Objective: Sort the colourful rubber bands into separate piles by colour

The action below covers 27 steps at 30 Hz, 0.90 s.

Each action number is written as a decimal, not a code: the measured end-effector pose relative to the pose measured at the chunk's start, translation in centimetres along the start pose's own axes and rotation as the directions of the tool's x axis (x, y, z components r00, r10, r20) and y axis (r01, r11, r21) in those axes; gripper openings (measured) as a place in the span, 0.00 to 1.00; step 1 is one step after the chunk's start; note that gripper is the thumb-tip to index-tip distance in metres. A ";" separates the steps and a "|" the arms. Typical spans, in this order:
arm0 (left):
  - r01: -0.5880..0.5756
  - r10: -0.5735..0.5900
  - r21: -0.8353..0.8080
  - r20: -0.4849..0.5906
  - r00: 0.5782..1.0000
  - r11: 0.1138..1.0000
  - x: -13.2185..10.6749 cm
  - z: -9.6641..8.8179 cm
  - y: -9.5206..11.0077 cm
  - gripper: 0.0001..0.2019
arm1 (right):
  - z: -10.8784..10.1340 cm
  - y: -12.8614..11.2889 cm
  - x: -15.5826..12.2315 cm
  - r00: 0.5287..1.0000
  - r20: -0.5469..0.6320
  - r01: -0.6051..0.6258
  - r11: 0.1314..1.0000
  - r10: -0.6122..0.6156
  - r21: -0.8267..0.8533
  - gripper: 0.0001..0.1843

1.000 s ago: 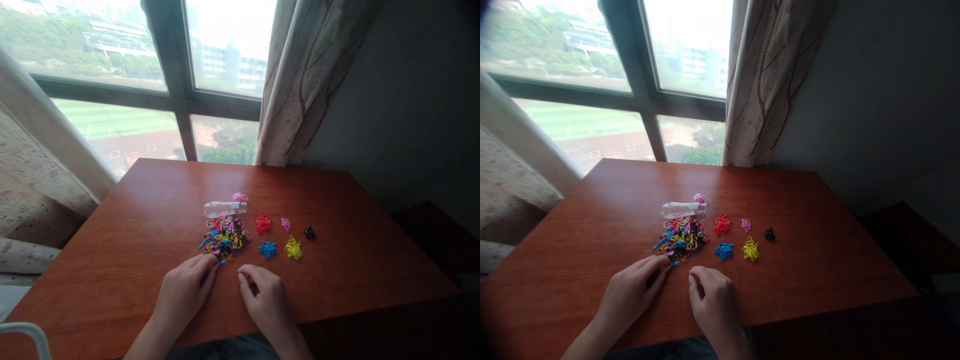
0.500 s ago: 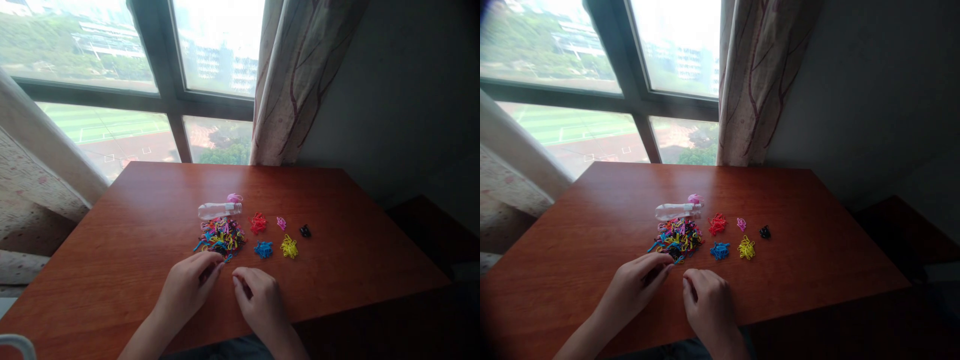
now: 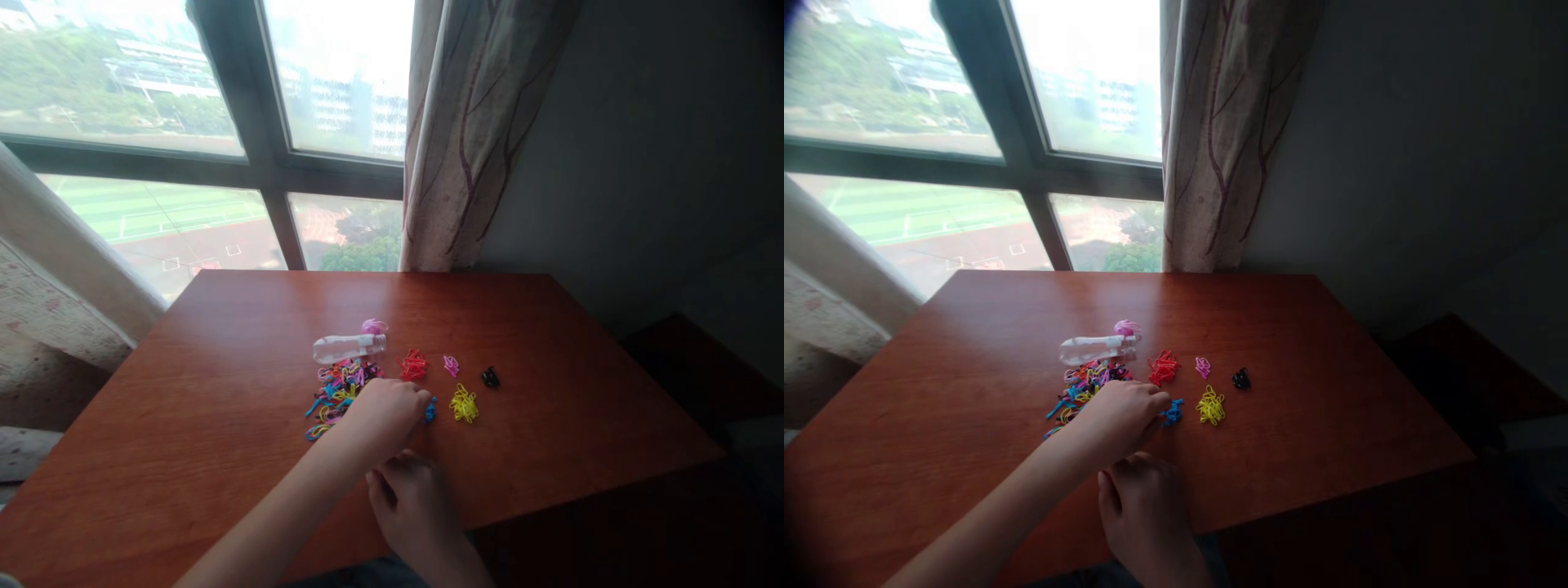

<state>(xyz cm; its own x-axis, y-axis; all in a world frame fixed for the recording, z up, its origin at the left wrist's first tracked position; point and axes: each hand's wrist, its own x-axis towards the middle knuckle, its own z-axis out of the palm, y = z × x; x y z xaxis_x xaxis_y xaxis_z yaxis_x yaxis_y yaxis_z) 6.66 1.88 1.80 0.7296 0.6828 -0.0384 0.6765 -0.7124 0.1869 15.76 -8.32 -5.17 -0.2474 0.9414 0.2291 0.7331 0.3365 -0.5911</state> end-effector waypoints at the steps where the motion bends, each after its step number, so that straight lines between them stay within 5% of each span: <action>1: 0.006 -0.006 0.001 0.001 1.000 1.000 0.0 0.0 -0.1 0.04 | 0.0 0.0 0.0 1.000 -0.008 0.000 1.000 0.000 0.014 0.07; 9: 0.099 -0.112 -0.098 -0.139 0.984 0.990 -4.3 0.5 -1.7 0.10 | -0.2 0.0 0.2 0.996 -0.091 -0.007 0.993 0.018 0.115 0.10; 20: 0.193 -0.415 -0.487 -0.403 0.816 0.852 -12.4 4.7 -3.8 0.07 | -0.2 0.2 0.7 0.984 -0.113 -0.123 0.984 0.139 0.131 0.10; 27: 0.254 -0.406 -0.390 -0.384 0.829 0.885 -13.0 6.1 -3.3 0.07 | 0.0 -0.2 1.9 0.987 -0.076 -0.149 0.987 0.145 -0.059 0.09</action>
<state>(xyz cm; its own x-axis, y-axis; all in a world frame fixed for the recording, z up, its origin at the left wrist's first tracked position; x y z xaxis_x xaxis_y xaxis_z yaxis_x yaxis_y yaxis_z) -4.45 -5.62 -4.29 0.2914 0.9179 0.2693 0.7448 -0.3944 0.5382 15.15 -6.59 -4.61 -0.0899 0.9758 0.1994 0.7980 0.1904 -0.5717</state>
